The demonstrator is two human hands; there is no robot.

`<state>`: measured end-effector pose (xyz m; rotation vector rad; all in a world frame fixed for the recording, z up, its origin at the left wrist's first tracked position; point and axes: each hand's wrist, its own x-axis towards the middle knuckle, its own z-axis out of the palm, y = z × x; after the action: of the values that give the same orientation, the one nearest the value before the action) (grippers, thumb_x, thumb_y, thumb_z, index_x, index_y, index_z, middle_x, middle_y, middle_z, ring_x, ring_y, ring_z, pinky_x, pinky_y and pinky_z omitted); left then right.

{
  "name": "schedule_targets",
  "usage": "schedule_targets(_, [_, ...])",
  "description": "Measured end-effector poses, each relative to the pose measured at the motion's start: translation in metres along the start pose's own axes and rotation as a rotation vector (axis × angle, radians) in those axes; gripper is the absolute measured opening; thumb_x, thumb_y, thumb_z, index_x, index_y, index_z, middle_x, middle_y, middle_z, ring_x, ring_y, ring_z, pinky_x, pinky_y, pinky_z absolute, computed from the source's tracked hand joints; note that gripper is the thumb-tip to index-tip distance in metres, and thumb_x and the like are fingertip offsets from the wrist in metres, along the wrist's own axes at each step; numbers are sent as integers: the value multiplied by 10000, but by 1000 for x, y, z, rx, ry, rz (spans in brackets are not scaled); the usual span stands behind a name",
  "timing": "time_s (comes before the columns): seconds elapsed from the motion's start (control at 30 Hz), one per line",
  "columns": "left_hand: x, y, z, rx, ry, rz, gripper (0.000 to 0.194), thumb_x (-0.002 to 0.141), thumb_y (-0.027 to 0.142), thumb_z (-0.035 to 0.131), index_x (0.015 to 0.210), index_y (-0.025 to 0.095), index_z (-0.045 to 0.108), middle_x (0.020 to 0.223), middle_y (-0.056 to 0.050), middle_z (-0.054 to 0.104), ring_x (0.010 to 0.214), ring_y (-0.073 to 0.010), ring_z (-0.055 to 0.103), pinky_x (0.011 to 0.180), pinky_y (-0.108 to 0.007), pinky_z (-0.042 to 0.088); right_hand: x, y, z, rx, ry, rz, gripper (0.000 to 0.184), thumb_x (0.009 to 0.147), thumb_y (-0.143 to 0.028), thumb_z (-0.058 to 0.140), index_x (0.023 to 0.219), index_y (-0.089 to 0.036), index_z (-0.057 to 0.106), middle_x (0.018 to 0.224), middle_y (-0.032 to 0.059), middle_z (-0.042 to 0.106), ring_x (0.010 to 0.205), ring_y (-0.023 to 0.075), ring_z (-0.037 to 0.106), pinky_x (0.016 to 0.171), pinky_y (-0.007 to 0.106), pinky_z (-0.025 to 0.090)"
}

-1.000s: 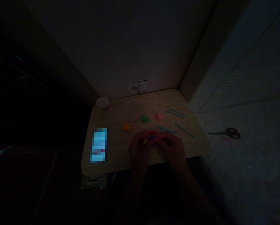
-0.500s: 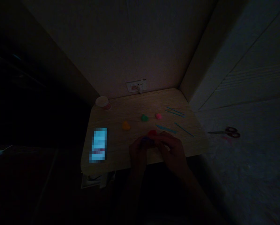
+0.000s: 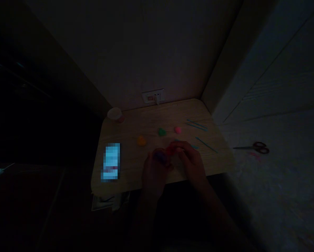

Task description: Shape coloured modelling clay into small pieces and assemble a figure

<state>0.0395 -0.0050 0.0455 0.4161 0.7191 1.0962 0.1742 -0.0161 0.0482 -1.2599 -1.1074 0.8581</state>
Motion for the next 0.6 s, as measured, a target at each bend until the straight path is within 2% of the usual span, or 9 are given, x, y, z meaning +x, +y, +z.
schedule_targets(0.07, [1,0,-1,8,17,17,426,875,582,726,756,184,634,738,-15,545,668,-138,493,592,-251,420,-2,0,1,4,5,35,212,980,-402,629,998,-258,783,1038,62,778,1013,233,711,908,375,546])
schedule_targets(0.13, [2,-4,-3,34,42,43,392,862,524,771,744,178,629,729,-7,537,688,-129,503,609,-233,431,-5,-1,2,13,-14,61,215,986,-402,623,977,-257,782,1024,61,782,992,231,715,915,378,541])
schedule_targets(0.27, [2,-12,-5,95,114,94,368,768,471,881,905,172,716,821,-17,630,735,-123,578,623,-208,476,-8,-2,3,50,-36,70,203,987,-384,630,959,-253,783,1039,67,781,997,230,717,908,377,538])
schedule_targets(0.4, [0,-14,-1,130,101,147,450,728,451,914,1044,176,749,836,-33,682,687,-128,607,575,-220,487,-7,-6,3,60,-13,60,182,981,-375,643,937,-256,773,1023,60,775,1008,233,717,913,374,543])
schedule_targets(0.47, [2,-14,0,127,95,196,417,706,422,925,1003,182,758,782,-20,670,638,-121,589,559,-228,484,-6,-9,3,58,1,47,185,985,-369,636,924,-258,770,1012,57,771,1017,233,716,922,374,544])
schedule_targets(0.6, [7,-19,-2,105,99,272,297,647,331,932,831,191,745,618,42,532,550,-93,491,539,-223,440,-7,-12,6,47,1,-4,206,1004,-352,603,930,-264,774,1037,59,769,1043,233,710,949,383,541])
